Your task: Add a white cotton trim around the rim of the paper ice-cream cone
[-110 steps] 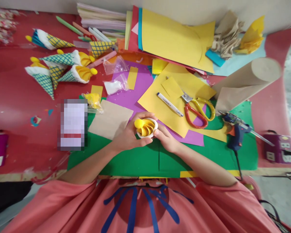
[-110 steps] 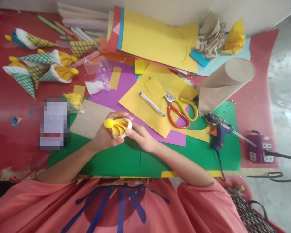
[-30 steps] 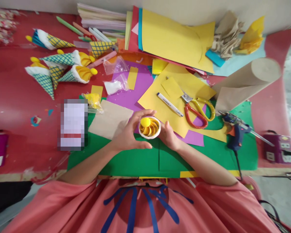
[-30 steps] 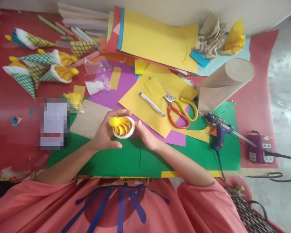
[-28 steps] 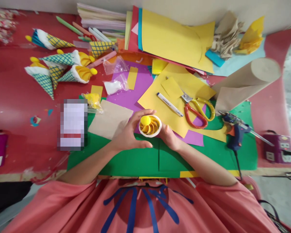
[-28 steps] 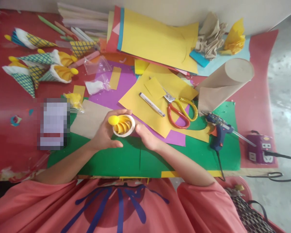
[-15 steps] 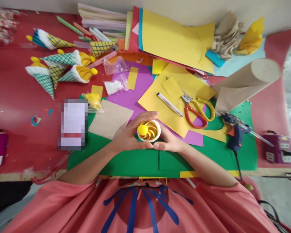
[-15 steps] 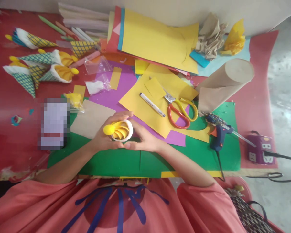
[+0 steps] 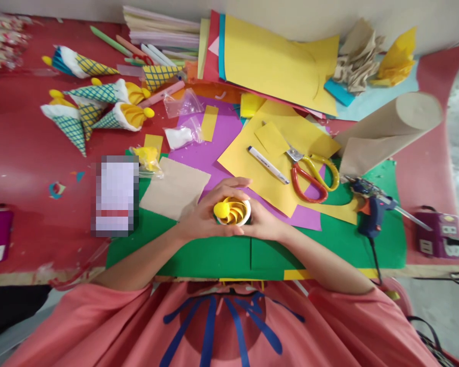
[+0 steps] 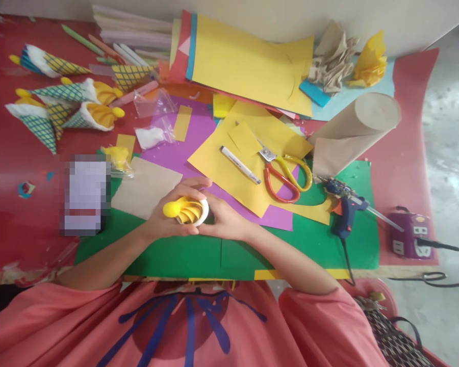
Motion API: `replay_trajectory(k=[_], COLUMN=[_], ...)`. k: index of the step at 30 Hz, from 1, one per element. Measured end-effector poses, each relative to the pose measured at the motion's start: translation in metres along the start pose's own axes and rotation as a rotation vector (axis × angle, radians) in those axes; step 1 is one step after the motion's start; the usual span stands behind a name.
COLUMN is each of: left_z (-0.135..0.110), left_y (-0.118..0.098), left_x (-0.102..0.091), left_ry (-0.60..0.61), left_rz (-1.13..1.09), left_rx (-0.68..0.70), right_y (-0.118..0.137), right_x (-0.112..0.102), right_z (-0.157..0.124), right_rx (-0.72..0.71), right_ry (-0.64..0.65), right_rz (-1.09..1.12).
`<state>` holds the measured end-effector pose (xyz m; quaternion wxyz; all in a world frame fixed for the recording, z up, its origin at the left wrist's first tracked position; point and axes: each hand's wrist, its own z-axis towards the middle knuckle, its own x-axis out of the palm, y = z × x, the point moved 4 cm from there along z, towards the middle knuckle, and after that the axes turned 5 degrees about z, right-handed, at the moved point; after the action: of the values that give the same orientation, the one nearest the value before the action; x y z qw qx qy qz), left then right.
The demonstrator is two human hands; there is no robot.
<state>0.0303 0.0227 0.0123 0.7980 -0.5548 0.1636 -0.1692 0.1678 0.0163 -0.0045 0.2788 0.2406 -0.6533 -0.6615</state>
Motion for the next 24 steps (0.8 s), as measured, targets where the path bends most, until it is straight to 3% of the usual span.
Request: replay_trajectory(k=[7, 14, 19, 24], left_z=[-0.0032, -0.0034, -0.0022, -0.0030], left_y=[0.0070, 0.0050, 0.0059, 0.0035], left_x=[-0.0044, -0.0035, -0.0041, -0.0070], left_ry=[-0.060, -0.069, -0.092, -0.081], left_rz=[-0.090, -0.132, -0.144, -0.197], left_rx=[-0.053, -0.057, -0.065, -0.111], right_y=[-0.0016, -0.0041, -0.0033, 0.0015], right_x=[-0.0037, -0.0042, -0.0070, -0.0096], right_z=[0.0003, 0.0008, 0.0035, 0.0064], right_rx=[0.064, 0.139, 0.083, 0.090], right_ry=[-0.056, -0.008, -0.091, -0.022], right_rz=[0.051, 0.199, 0.232, 0.317])
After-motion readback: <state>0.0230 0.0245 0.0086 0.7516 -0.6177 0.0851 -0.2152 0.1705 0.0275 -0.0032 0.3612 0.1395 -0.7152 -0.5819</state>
